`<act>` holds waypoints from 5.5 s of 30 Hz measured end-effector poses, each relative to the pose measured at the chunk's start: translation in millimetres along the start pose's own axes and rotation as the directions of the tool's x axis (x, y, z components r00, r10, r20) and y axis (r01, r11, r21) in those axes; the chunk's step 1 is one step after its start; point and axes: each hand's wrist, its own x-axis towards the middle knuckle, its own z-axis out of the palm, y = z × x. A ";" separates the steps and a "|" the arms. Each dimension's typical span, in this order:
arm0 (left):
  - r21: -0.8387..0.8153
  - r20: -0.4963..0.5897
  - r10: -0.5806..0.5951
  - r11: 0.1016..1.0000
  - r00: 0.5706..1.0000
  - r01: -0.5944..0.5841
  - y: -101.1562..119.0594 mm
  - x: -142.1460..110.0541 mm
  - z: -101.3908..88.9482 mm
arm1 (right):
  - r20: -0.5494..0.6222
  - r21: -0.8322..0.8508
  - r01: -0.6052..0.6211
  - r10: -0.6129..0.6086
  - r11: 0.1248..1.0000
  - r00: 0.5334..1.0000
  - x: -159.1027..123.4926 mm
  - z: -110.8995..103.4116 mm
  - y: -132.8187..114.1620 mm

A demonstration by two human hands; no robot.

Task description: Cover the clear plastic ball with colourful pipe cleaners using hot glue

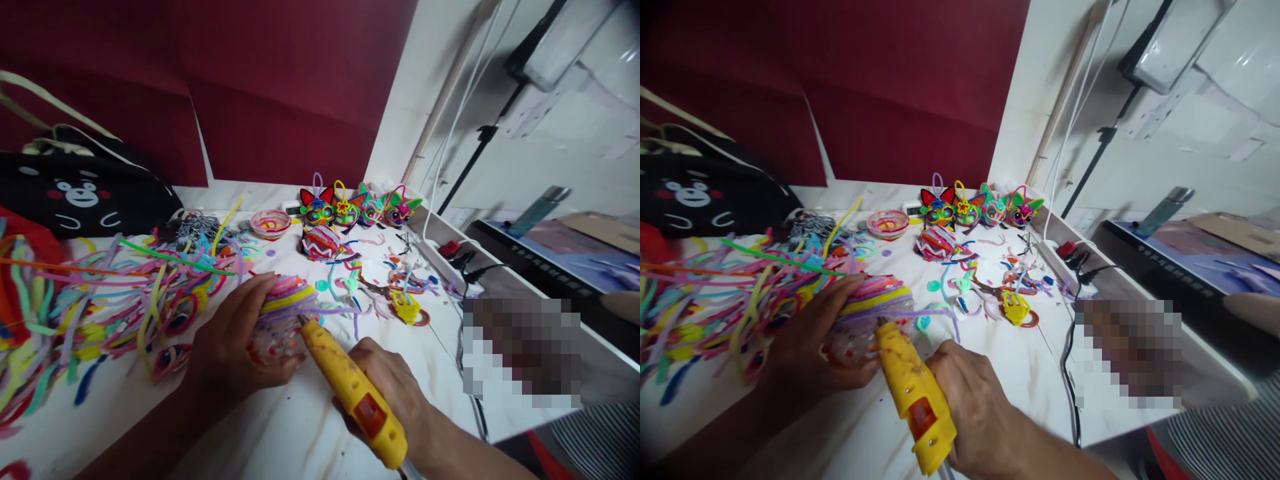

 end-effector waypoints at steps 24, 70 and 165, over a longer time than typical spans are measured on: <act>0.027 -0.012 0.021 0.999 1.000 -0.021 1.0 -0.8 -0.6 | -0.050 -0.052 -0.009 0.006 0.999 0.999 -1.3 0.7 -2.1; 0.022 0.004 -0.006 1.000 1.000 0.006 0.1 -2.3 1.0 | -0.004 -0.001 -0.085 0.085 0.996 0.996 -15.3 1.6 6.9; -0.291 0.028 -0.254 0.923 0.967 0.251 5.6 -1.3 3.3 | 0.432 0.760 -0.639 0.644 0.118 0.632 79.6 3.6 46.5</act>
